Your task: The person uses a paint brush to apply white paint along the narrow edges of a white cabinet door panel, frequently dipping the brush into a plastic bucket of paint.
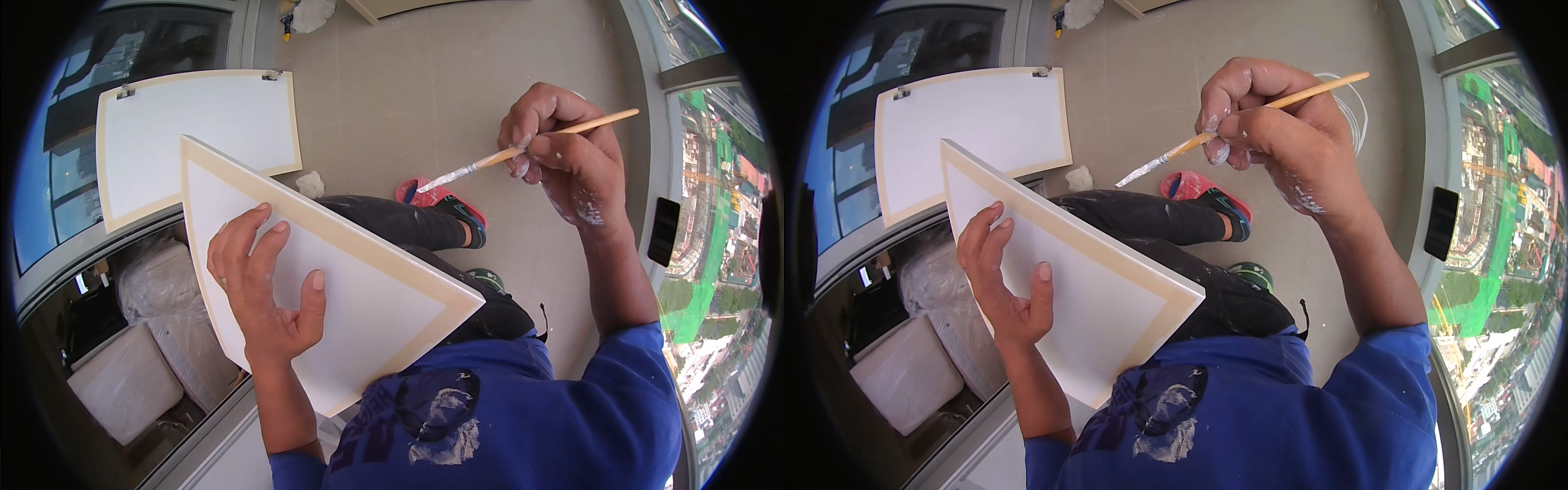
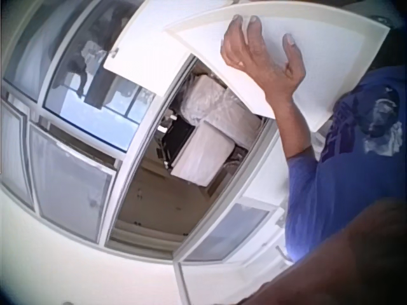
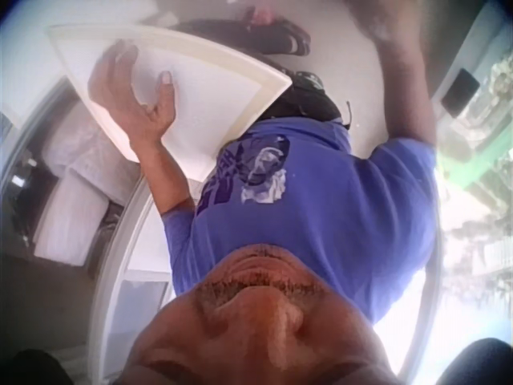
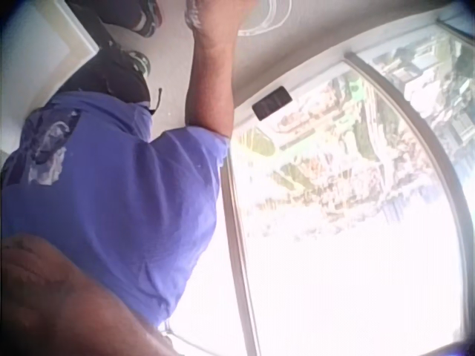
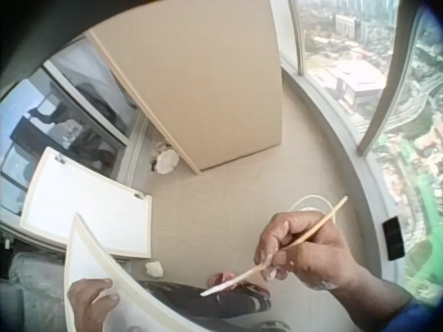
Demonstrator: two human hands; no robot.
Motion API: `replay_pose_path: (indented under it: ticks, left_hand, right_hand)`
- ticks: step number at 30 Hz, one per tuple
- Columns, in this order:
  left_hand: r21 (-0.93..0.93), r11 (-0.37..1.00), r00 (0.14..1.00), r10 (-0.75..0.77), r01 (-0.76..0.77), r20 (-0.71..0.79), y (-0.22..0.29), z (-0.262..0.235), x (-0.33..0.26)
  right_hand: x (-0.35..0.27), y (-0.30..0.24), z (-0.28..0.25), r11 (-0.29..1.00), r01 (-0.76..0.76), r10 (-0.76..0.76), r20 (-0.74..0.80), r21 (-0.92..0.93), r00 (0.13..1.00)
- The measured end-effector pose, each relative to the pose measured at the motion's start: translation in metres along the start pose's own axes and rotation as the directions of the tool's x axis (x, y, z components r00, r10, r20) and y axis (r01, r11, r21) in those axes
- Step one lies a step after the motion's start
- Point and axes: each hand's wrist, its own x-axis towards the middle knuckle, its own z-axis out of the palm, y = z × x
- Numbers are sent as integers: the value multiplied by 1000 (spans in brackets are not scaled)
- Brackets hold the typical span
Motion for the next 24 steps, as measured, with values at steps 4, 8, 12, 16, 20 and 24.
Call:
replay_pose_path:
  ticks: [4,8,12,16,20,24]
  left_hand:
    - [-79,990,928,138,-117,347,15,-3,55]
    - [-205,976,820,175,-72,544,17,-10,75]
    - [-250,966,810,197,-65,553,15,-9,80]
    - [-216,972,825,195,-91,531,14,-12,78]
    - [-155,982,892,168,-111,420,12,-9,69]
    - [-35,989,974,147,-143,175,5,-5,48]
  right_hand:
    - [-4,0,-6,1000,-1,1,-12,9,1000]
    - [-10,4,-9,1000,21,-22,-6,-19,1000]
    - [-16,7,-12,1000,-18,18,5,-12,1000]
    - [-18,4,-2,999,-26,29,86,-32,996]
    - [-14,-7,8,992,-95,108,179,-81,978]
    - [-18,-14,18,973,-129,170,211,-193,963]
